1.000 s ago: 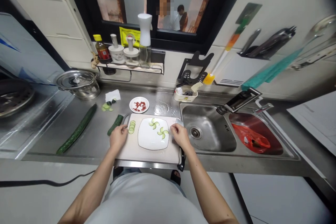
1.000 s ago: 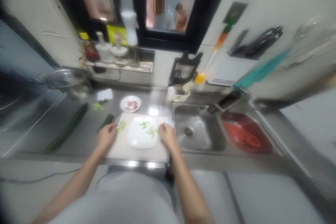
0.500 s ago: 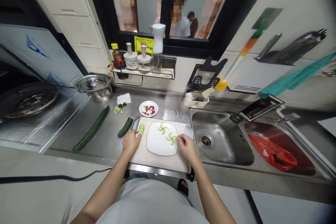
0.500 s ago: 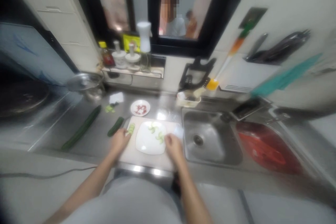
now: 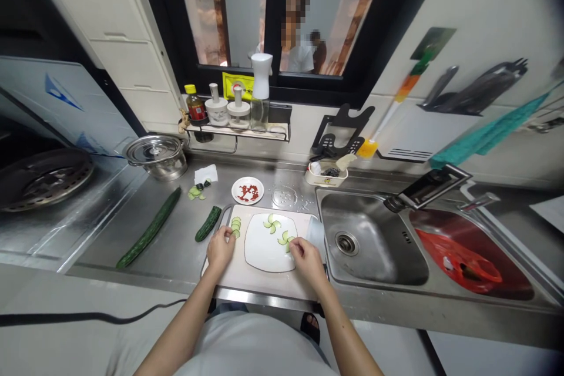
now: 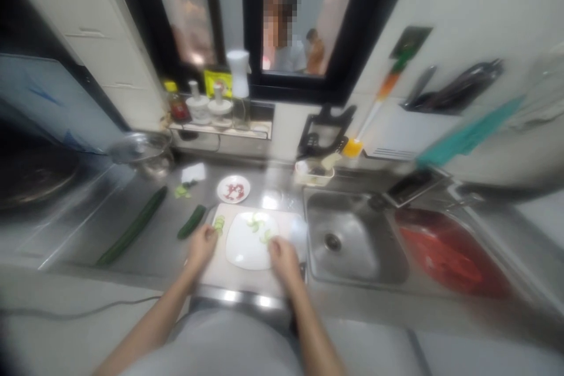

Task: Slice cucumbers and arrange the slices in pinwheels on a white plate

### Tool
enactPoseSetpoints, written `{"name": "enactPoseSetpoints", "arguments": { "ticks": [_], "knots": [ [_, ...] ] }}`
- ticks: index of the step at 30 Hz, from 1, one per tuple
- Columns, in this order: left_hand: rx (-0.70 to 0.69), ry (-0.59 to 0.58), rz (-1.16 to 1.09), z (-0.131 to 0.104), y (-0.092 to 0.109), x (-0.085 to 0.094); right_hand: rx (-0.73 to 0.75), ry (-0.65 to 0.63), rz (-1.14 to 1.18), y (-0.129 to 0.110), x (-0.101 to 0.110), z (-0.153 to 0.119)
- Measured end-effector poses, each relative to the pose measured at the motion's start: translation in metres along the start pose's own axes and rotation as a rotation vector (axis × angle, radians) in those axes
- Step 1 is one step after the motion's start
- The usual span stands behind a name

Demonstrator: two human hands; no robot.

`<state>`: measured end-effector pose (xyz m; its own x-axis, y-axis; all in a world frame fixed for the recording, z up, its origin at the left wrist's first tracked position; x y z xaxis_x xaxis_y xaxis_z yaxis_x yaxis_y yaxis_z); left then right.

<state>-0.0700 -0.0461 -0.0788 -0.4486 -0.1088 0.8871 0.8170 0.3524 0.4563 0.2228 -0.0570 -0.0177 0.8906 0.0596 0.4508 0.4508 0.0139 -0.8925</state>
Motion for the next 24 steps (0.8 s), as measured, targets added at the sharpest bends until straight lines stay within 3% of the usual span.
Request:
{"name": "enactPoseSetpoints", "arguments": {
  "ticks": [4, 9, 13, 17, 20, 24],
  "knots": [
    [0.009, -0.020, -0.311, 0.003, 0.006, -0.001, 0.038, -0.007, 0.011, -0.008, -0.006, 0.000],
    [-0.067, -0.165, -0.660, 0.000, 0.048, 0.016, 0.102, -0.025, 0.014, -0.043, -0.011, 0.013],
    [-0.165, -0.230, -0.730, -0.007, 0.086, 0.044, 0.228, -0.042, 0.079, -0.084, -0.016, 0.023],
    [-0.233, -0.237, -0.757, -0.016, 0.109, 0.068, 0.321, -0.076, 0.093, -0.115, -0.020, 0.027],
    [-0.282, -0.227, -0.750, -0.021, 0.119, 0.077, 0.379, -0.105, 0.100, -0.128, -0.022, 0.026],
    [-0.294, -0.185, -0.732, -0.024, 0.122, 0.081, 0.371, -0.104, 0.103, -0.128, -0.022, 0.027]
  ]
}}
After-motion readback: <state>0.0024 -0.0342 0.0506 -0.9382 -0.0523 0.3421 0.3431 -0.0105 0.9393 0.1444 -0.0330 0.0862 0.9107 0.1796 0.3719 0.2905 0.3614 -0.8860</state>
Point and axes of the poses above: each hand's wrist, its own z-axis towards the middle knuckle, its own x-axis out of the back of the hand, y = z × x, the point moved 7 cm from there along z, towards the middle knuckle, and after that the axes turned 15 degrees about z, right-handed, at the moved point
